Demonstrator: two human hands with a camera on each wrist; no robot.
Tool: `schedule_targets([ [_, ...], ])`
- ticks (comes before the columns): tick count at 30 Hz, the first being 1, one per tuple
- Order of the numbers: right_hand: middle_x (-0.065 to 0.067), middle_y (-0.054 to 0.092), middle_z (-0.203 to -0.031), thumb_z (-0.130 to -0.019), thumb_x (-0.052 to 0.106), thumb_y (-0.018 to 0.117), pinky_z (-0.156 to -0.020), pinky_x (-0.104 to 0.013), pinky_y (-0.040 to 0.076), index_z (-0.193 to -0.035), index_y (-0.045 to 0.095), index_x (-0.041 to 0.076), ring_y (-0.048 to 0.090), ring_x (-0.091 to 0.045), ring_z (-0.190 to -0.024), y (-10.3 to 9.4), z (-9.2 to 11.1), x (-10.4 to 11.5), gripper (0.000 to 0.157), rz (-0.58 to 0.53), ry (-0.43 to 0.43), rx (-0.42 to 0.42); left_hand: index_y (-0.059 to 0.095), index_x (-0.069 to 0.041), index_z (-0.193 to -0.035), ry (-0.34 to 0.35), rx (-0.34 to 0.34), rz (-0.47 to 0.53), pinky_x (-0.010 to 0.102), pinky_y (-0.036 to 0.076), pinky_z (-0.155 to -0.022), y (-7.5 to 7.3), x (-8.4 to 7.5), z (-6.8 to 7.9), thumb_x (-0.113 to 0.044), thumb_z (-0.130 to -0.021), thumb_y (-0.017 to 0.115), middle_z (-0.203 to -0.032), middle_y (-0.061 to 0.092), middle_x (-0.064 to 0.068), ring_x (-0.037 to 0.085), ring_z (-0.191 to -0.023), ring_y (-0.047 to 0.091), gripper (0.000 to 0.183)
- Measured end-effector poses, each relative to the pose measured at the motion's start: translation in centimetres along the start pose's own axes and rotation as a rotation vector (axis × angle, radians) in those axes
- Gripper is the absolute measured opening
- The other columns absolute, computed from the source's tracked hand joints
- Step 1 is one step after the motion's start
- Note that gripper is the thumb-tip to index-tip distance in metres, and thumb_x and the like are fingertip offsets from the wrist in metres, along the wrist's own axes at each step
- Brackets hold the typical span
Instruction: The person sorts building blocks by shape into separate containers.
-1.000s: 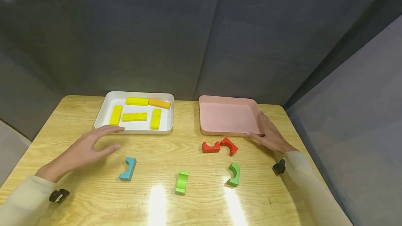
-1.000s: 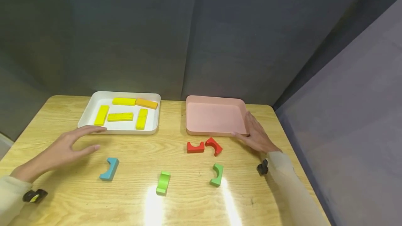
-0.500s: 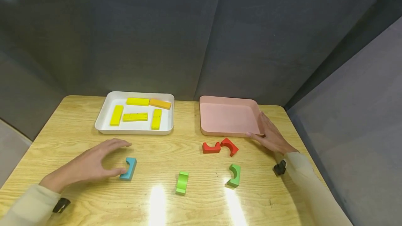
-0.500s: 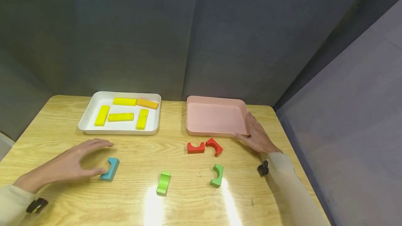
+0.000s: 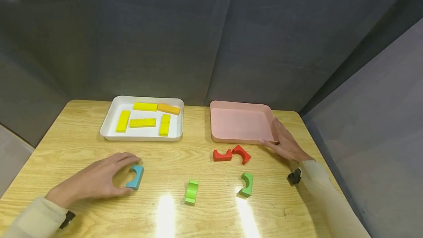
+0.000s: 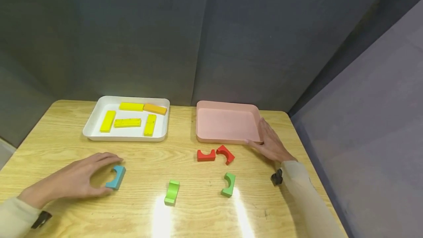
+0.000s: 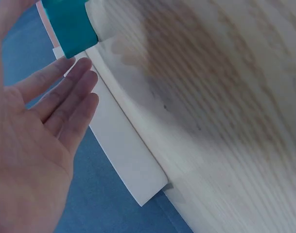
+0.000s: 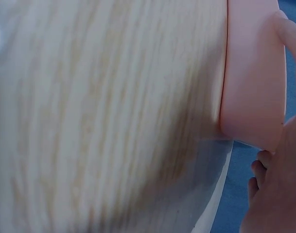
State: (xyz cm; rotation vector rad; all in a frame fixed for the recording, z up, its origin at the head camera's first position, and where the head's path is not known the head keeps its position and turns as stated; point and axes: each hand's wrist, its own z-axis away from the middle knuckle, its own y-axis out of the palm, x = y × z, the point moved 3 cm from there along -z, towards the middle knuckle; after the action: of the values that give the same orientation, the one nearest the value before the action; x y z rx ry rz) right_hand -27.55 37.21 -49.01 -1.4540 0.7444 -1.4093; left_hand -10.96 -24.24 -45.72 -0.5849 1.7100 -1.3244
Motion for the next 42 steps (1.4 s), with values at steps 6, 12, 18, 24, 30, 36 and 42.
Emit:
schedule_targets([
  [6, -0.013, -0.012, -0.180, -0.095, 0.074, 0.063, -0.126, -0.075, 0.006, -0.170, -0.019, 0.018, -0.003, -0.043, -0.165, -0.1, 0.0, -0.1, 0.124, 0.002, -0.010, 0.002, 0.062, -0.019, -0.151, 0.023, 0.031, -0.027, 0.051, 0.060, -0.097, 0.2, -0.3, 0.0, -0.061, -0.088, 0.083, -0.147, 0.061, -0.001, 0.022, -0.124, 0.064, 0.078],
  [12, -0.014, -0.013, -0.180, -0.095, 0.075, 0.063, -0.126, -0.075, 0.005, -0.171, -0.016, 0.014, -0.003, -0.044, -0.165, 0.0, -0.1, -0.2, 0.126, 0.005, -0.001, 0.004, 0.063, -0.019, -0.149, 0.024, 0.066, -0.022, 0.047, 0.061, -0.093, 0.4, -0.4, -0.3, -0.055, -0.089, 0.085, -0.146, 0.061, -0.001, 0.017, -0.118, 0.065, 0.073],
  [18, -0.014, -0.012, -0.180, -0.095, 0.074, 0.064, -0.126, -0.076, 0.005, -0.171, -0.017, 0.015, -0.002, -0.045, -0.165, 0.0, 0.0, -0.1, 0.125, 0.003, -0.003, 0.008, 0.065, -0.018, -0.146, 0.037, 0.061, -0.012, 0.045, 0.062, -0.092, 0.4, -0.4, -0.5, -0.044, -0.089, 0.088, -0.143, 0.063, -0.003, 0.013, -0.113, 0.065, 0.067],
  [24, -0.014, -0.012, -0.180, -0.095, 0.074, 0.063, -0.126, -0.075, 0.005, -0.171, -0.015, 0.013, -0.002, -0.045, -0.165, 0.0, 0.0, -0.1, 0.125, 0.008, -0.002, 0.006, 0.066, -0.017, -0.145, 0.074, 0.018, -0.031, 0.043, 0.063, -0.092, 0.3, -0.7, -0.5, -0.037, -0.087, 0.090, -0.142, 0.065, -0.002, 0.015, -0.115, 0.068, 0.065],
  [30, -0.013, -0.012, -0.180, -0.095, 0.075, 0.063, -0.126, -0.075, 0.005, -0.170, -0.018, 0.017, -0.002, -0.044, -0.165, 0.1, -0.1, -0.1, 0.125, 0.004, 0.003, 0.003, 0.065, -0.018, -0.145, 0.131, -0.071, -0.062, 0.043, 0.064, -0.093, 0.0, -1.1, -0.7, -0.028, -0.083, 0.093, -0.141, 0.066, -0.003, 0.018, -0.118, 0.069, 0.069],
  [36, -0.013, -0.011, -0.180, -0.094, 0.077, 0.062, -0.126, -0.076, 0.006, -0.171, -0.017, 0.017, -0.001, -0.044, -0.165, 0.3, -0.1, 0.0, 0.125, 0.011, 0.015, 0.005, 0.064, -0.019, -0.145, 0.225, -0.198, -0.069, 0.038, 0.063, -0.095, -0.5, -1.6, -1.4, -0.022, -0.078, 0.097, -0.142, 0.065, -0.006, 0.014, -0.122, 0.067, 0.076],
  [42, -0.012, -0.014, -0.180, -0.095, 0.075, 0.062, -0.126, -0.076, 0.005, -0.171, -0.016, 0.014, -0.002, -0.045, -0.165, 0.2, 0.0, 0.0, 0.125, 0.011, 0.016, 0.006, 0.064, -0.015, -0.145, 0.324, -0.315, -0.079, 0.025, 0.053, -0.107, -1.3, -2.3, -2.6, -0.016, -0.078, 0.093, -0.144, 0.065, -0.006, 0.015, -0.127, 0.065, 0.074],
])
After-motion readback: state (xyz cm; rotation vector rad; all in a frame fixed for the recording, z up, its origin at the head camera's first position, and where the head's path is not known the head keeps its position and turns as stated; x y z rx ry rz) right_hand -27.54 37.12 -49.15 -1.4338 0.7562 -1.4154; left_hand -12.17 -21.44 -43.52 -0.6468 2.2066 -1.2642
